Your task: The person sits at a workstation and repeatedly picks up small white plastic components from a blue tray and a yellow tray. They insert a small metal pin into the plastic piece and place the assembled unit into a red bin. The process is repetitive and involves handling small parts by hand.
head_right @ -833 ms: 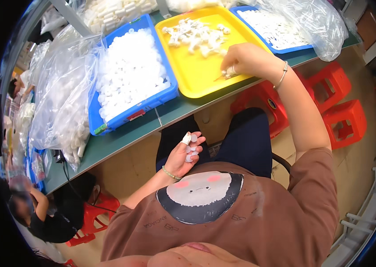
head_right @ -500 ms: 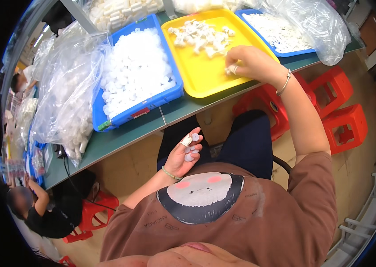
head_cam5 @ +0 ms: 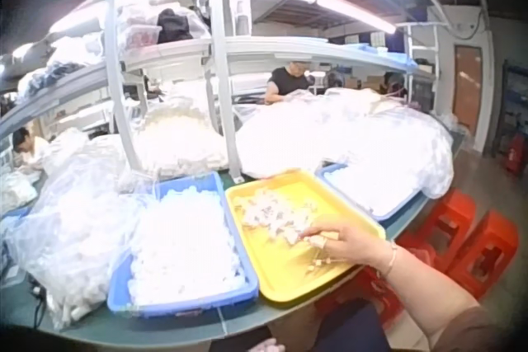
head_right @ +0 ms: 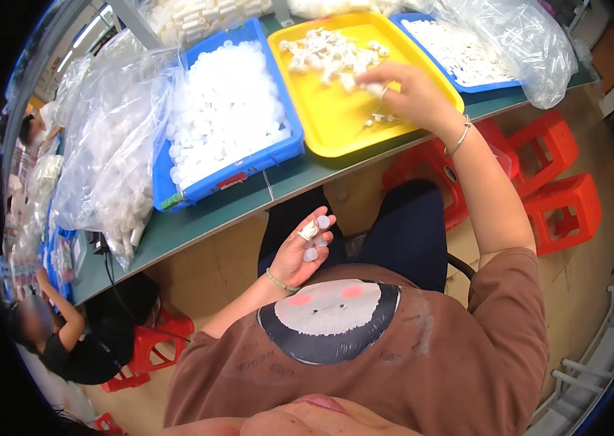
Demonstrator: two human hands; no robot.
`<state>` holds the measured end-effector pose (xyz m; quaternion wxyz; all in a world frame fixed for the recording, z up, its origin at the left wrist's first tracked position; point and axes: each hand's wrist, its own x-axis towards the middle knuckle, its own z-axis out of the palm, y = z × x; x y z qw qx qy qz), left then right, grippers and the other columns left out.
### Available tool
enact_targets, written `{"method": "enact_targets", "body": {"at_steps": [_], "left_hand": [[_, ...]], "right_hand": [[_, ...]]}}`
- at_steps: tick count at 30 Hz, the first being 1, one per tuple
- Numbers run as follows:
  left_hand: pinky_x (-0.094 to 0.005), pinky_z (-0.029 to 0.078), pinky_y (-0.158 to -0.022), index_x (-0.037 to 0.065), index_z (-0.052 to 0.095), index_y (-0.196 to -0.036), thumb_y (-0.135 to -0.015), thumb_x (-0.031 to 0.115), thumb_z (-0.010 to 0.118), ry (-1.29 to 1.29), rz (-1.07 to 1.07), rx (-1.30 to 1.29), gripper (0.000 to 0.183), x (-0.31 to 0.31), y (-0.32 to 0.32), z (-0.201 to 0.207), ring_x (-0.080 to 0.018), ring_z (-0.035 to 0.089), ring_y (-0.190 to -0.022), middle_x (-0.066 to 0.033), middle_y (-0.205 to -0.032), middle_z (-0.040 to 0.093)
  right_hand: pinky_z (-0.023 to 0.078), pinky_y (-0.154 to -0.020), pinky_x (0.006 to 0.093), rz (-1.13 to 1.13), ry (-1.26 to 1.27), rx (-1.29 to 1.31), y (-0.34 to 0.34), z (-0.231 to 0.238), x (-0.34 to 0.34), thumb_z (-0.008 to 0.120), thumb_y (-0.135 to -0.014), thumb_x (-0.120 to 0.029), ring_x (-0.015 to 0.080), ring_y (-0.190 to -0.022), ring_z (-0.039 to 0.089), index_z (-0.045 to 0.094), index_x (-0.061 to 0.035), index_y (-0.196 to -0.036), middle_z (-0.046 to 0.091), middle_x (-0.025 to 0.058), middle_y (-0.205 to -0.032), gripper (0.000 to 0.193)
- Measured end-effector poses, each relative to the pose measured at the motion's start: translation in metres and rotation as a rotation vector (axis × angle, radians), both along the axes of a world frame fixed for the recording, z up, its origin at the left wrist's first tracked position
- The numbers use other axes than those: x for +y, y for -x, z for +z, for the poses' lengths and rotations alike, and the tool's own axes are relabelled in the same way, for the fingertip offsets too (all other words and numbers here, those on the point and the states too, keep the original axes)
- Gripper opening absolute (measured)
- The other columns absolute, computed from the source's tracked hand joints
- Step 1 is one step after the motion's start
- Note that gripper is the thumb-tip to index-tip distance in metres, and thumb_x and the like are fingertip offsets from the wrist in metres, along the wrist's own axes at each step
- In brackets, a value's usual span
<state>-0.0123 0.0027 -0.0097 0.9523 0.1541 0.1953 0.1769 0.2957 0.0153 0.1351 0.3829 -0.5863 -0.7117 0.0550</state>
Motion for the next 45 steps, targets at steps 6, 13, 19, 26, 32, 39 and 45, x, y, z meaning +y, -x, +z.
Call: {"method": "enact_targets", "body": {"at_steps": [6,13,19,26,32,39,45], "left_hand": [[-0.0161,0.040,-0.055,0.015,0.050,-0.126,-0.094,0.027,0.056,-0.032,0.044,-0.089,0.035,0.000,0.001,0.002,-0.0084,0.048,-0.080,-0.0022,-0.117,0.057],[-0.0161,0.039,-0.054,0.017,0.052,-0.124,-0.093,0.024,0.058,-0.045,0.069,-0.096,0.033,0.000,0.001,0.004,-0.0079,0.047,-0.079,-0.0015,-0.115,0.057],[-0.0163,0.039,-0.054,0.016,0.053,-0.123,-0.092,0.022,0.059,-0.052,0.106,-0.088,0.032,0.000,0.002,0.006,-0.0079,0.048,-0.079,-0.0019,-0.114,0.057],[-0.0158,0.038,-0.052,0.014,0.054,-0.122,-0.091,0.013,0.060,-0.058,0.146,-0.067,0.032,0.000,0.001,0.003,-0.0069,0.048,-0.076,-0.0029,-0.112,0.058],[-0.0148,0.037,-0.050,0.008,0.053,-0.121,-0.089,0.006,0.058,-0.219,0.144,-0.003,0.032,-0.004,-0.002,0.006,-0.0043,0.047,-0.072,-0.0021,-0.105,0.058],[-0.0152,0.036,-0.050,0.006,0.057,-0.117,-0.089,0.007,0.060,-0.232,0.129,0.083,0.028,-0.004,-0.003,0.005,-0.0046,0.047,-0.072,0.0006,-0.095,0.058],[-0.0164,0.034,-0.051,0.003,0.059,-0.115,-0.088,0.007,0.063,-0.330,0.159,0.215,0.027,-0.006,-0.004,0.003,-0.0029,0.047,-0.070,0.0020,-0.091,0.059]], "right_hand": [[0.051,-0.075,0.0322,0.050,-0.081,-0.082,0.075,0.014,-0.065,0.061,-0.075,0.006,0.0275,-0.084,0.063,0.065,-0.0031,-0.103,0.063,0.0120,-0.092,0.030],[0.051,-0.063,0.0333,0.015,0.055,0.011,0.132,-0.053,-0.102,0.066,-0.071,0.004,0.0259,-0.076,0.061,0.064,-0.0042,-0.102,0.058,0.0099,-0.088,0.033],[0.051,-0.062,0.0340,0.002,0.032,-0.067,0.134,-0.060,-0.103,0.067,-0.066,0.004,0.0256,-0.075,0.060,0.063,-0.0041,-0.103,0.057,0.0094,-0.086,0.037],[0.051,-0.064,0.0345,0.007,0.000,-0.143,0.137,-0.058,-0.101,0.067,-0.063,0.004,0.0270,-0.078,0.059,0.063,-0.0028,-0.101,0.056,0.0099,-0.088,0.038],[0.049,-0.067,0.0368,0.026,0.064,-0.026,0.142,-0.062,-0.098,0.066,-0.067,0.000,0.0301,-0.080,0.057,0.059,-0.0027,-0.102,0.054,0.0120,-0.090,0.036],[0.048,-0.064,0.0406,0.047,0.084,0.084,0.142,-0.085,-0.092,0.063,-0.079,-0.002,0.0351,-0.076,0.056,0.050,-0.0003,-0.092,0.051,0.0158,-0.085,0.019],[0.049,-0.066,0.0386,0.034,0.208,0.347,0.142,-0.089,-0.096,0.056,-0.084,0.000,0.0330,-0.078,0.061,0.049,0.0015,-0.093,0.059,0.0187,-0.085,0.012]]}}
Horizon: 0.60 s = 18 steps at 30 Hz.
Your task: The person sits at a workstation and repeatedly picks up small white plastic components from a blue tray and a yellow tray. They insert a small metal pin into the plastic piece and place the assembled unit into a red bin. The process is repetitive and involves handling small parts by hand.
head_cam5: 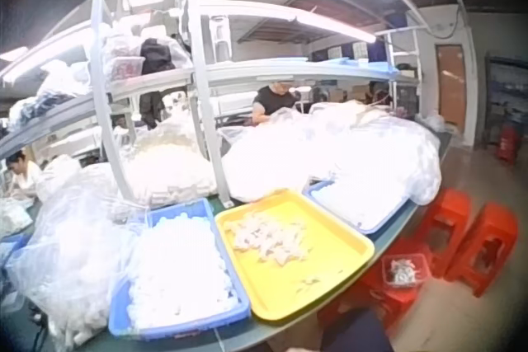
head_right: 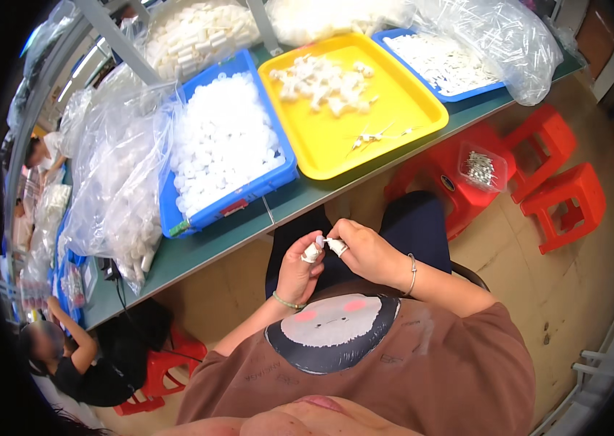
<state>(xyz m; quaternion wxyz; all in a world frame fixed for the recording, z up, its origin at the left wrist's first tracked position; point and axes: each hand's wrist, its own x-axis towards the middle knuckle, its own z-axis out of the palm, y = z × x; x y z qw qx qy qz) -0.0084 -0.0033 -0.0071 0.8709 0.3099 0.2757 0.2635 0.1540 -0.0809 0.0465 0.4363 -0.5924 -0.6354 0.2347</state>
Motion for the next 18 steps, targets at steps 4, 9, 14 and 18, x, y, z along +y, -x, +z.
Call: {"method": "enact_targets", "body": {"at_steps": [4,9,14,18], "left_hand": [[-0.0170,0.034,-0.051,0.005,0.060,-0.113,-0.090,0.011,0.061,-0.037,-0.029,0.037,0.024,-0.002,0.000,0.000,-0.0049,0.046,-0.070,0.0026,-0.088,0.057],[-0.0164,0.033,-0.050,0.005,0.060,-0.113,-0.091,0.016,0.060,-0.014,-0.035,0.046,0.025,-0.003,-0.001,-0.006,-0.0049,0.045,-0.070,0.0032,-0.087,0.055],[-0.0162,0.032,-0.049,0.007,0.060,-0.113,-0.092,0.014,0.058,0.028,-0.006,0.073,0.022,-0.005,-0.006,0.001,-0.0046,0.044,-0.069,0.0040,-0.085,0.054],[-0.0158,0.032,-0.049,0.008,0.057,-0.113,-0.093,0.015,0.057,0.056,-0.045,0.018,0.022,-0.005,-0.006,0.001,-0.0045,0.044,-0.068,0.0032,-0.089,0.054]], "right_hand": [[0.049,-0.065,0.0326,0.053,0.253,0.328,-0.004,-0.007,0.001,0.056,-0.088,-0.005,0.0211,-0.073,0.063,0.053,0.0012,-0.091,0.064,0.0134,-0.078,0.008],[0.048,-0.062,0.0343,0.023,0.148,0.093,0.003,-0.012,-0.001,0.056,-0.084,-0.001,0.0239,-0.070,0.060,0.049,0.0010,-0.092,0.058,0.0132,-0.082,0.011],[0.047,-0.062,0.0441,-0.033,0.009,-0.275,0.016,-0.018,-0.003,0.056,-0.080,0.000,0.0391,-0.075,0.055,0.043,0.0010,-0.093,0.049,0.0192,-0.086,0.018],[0.047,-0.064,0.0417,-0.015,-0.034,-0.232,0.009,-0.022,0.000,0.059,-0.083,-0.007,0.0355,-0.075,0.056,0.046,-0.0008,-0.096,0.051,0.0171,-0.086,0.019]]}}
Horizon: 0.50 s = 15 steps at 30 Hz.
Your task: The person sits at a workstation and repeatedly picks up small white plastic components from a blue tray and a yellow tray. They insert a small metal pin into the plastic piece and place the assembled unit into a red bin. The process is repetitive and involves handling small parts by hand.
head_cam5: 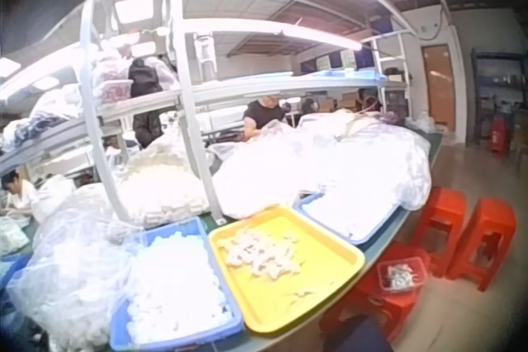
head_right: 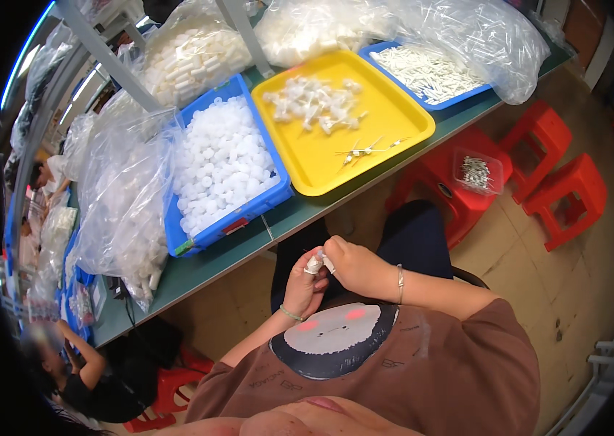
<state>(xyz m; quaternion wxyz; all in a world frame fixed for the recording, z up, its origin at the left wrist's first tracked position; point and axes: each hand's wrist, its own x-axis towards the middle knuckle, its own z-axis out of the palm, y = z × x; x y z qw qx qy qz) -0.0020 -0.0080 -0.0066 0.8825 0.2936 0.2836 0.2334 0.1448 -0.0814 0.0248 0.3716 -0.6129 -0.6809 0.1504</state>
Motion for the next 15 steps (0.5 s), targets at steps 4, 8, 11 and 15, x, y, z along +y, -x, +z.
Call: {"method": "enact_targets", "body": {"at_steps": [4,8,11,15], "left_hand": [[-0.0147,0.033,-0.048,0.010,0.054,-0.110,-0.092,0.015,0.058,0.051,-0.019,-0.131,0.018,0.005,0.007,0.004,-0.0042,0.043,-0.067,0.0011,-0.098,0.056],[-0.0139,0.033,-0.048,0.012,0.053,-0.106,-0.092,0.015,0.059,0.091,-0.083,-0.156,0.016,0.004,0.004,0.012,-0.0039,0.042,-0.067,-0.0003,-0.104,0.056],[-0.0139,0.033,-0.048,0.012,0.053,-0.108,-0.092,0.015,0.059,0.095,-0.091,-0.195,0.018,0.004,0.001,0.008,-0.0041,0.042,-0.068,-0.0006,-0.105,0.057],[-0.0140,0.033,-0.048,0.013,0.053,-0.112,-0.091,0.016,0.059,0.102,-0.063,-0.213,0.022,0.006,0.005,0.001,-0.0044,0.043,-0.068,-0.0012,-0.104,0.057]], "right_hand": [[0.048,-0.076,0.0378,-0.202,-0.283,-0.001,-0.066,0.092,0.009,0.064,-0.081,-0.013,0.0327,-0.085,0.059,0.059,-0.0036,-0.096,0.059,0.0155,-0.090,0.018],[0.048,-0.079,0.0395,-0.651,-0.294,-0.249,-0.212,0.129,0.039,0.057,-0.083,-0.012,0.0363,-0.090,0.060,0.060,0.0003,-0.100,0.064,0.0181,-0.097,0.021],[0.049,-0.079,0.0402,-0.845,0.079,-0.577,-0.293,0.102,0.058,0.062,-0.077,-0.008,0.0350,-0.091,0.062,0.063,-0.0013,-0.098,0.065,0.0192,-0.096,0.022],[0.050,-0.077,0.0404,-0.681,0.237,-0.541,-0.297,0.108,0.075,0.063,-0.076,-0.012,0.0325,-0.086,0.064,0.068,-0.0030,-0.085,0.066,0.0183,-0.086,0.014]]}}
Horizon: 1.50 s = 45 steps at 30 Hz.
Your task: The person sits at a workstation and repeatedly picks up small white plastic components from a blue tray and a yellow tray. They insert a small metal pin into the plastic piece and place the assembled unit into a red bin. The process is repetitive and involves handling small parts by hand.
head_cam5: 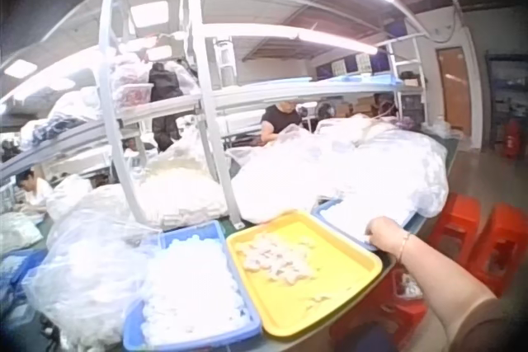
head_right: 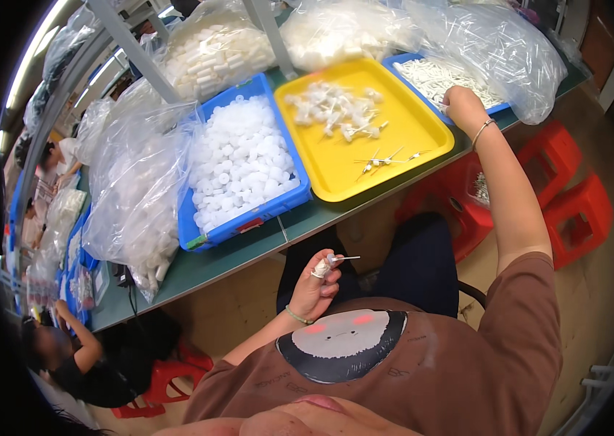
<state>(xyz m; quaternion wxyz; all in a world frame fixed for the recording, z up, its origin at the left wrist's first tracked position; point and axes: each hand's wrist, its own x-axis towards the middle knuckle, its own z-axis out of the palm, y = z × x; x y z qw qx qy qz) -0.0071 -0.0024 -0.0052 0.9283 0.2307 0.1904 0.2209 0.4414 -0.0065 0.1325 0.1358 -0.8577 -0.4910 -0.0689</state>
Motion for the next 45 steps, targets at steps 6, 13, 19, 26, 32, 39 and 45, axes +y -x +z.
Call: {"method": "enact_targets", "body": {"at_steps": [6,13,19,26,32,39,45], "left_hand": [[-0.0141,0.033,-0.048,0.013,0.052,-0.112,-0.092,0.018,0.059,-0.002,0.016,0.024,0.022,0.000,0.004,0.004,-0.0046,0.042,-0.069,-0.0009,-0.099,0.054],[-0.0144,0.032,-0.048,0.013,0.052,-0.111,-0.092,0.020,0.059,0.014,0.002,-0.015,0.022,0.001,0.003,0.004,-0.0047,0.042,-0.069,0.0004,-0.093,0.050],[-0.0144,0.032,-0.048,0.013,0.052,-0.111,-0.091,0.020,0.060,0.021,0.010,-0.005,0.022,0.003,0.002,0.006,-0.0048,0.043,-0.069,0.0001,-0.094,0.051],[-0.0138,0.032,-0.047,0.013,0.051,-0.109,-0.091,0.019,0.060,0.021,0.055,0.036,0.021,0.004,0.003,0.009,-0.0048,0.042,-0.068,0.0011,-0.093,0.051],[-0.0142,0.034,-0.050,0.013,0.049,-0.111,-0.089,0.023,0.064,0.041,0.055,-0.085,0.028,0.002,0.000,0.007,-0.0046,0.041,-0.070,0.0017,-0.095,0.049],[-0.0145,0.034,-0.050,0.013,0.050,-0.111,-0.088,0.020,0.065,-0.007,0.095,-0.063,0.029,0.004,0.005,0.005,-0.0049,0.042,-0.071,0.0009,-0.098,0.053],[-0.0149,0.034,-0.049,0.011,0.051,-0.112,-0.089,0.020,0.064,-0.036,0.095,-0.037,0.029,0.005,0.003,0.002,-0.0051,0.043,-0.070,-0.0009,-0.097,0.056]], "right_hand": [[0.050,-0.074,0.0387,-0.027,-0.212,-0.087,0.007,-0.005,0.000,0.064,-0.077,-0.017,0.0311,-0.082,0.065,0.071,-0.0059,-0.083,0.067,0.0156,-0.085,0.015],[0.050,-0.071,0.0379,-0.044,-0.446,0.047,0.016,-0.008,-0.004,0.060,-0.078,-0.016,0.0298,-0.079,0.064,0.070,-0.0062,-0.089,0.067,0.0142,-0.084,0.018],[0.049,-0.068,0.0325,-0.060,-0.524,0.102,0.008,-0.014,-0.008,0.061,-0.079,-0.014,0.0228,-0.073,0.064,0.069,-0.0045,-0.090,0.067,0.0112,-0.084,0.017],[0.045,-0.066,0.0210,0.367,-0.753,0.455,0.140,0.008,-0.046,0.062,-0.082,-0.005,0.0053,-0.071,0.054,0.062,-0.0014,-0.091,0.062,-0.0001,-0.076,0.009],[0.045,-0.057,0.0259,0.581,-0.473,0.748,0.264,-0.070,-0.087,0.066,-0.075,0.001,0.0155,-0.064,0.057,0.064,-0.0019,-0.087,0.057,0.0073,-0.075,0.012],[0.044,-0.057,0.0245,0.522,-0.491,0.756,0.270,-0.077,-0.082,0.066,-0.076,0.000,0.0129,-0.061,0.054,0.063,-0.0010,-0.089,0.058,0.0061,-0.075,0.013],[0.043,-0.057,0.0236,0.507,-0.475,0.766,0.271,-0.079,-0.085,0.066,-0.077,-0.001,0.0114,-0.061,0.052,0.064,-0.0007,-0.088,0.057,0.0049,-0.074,0.011]]}}
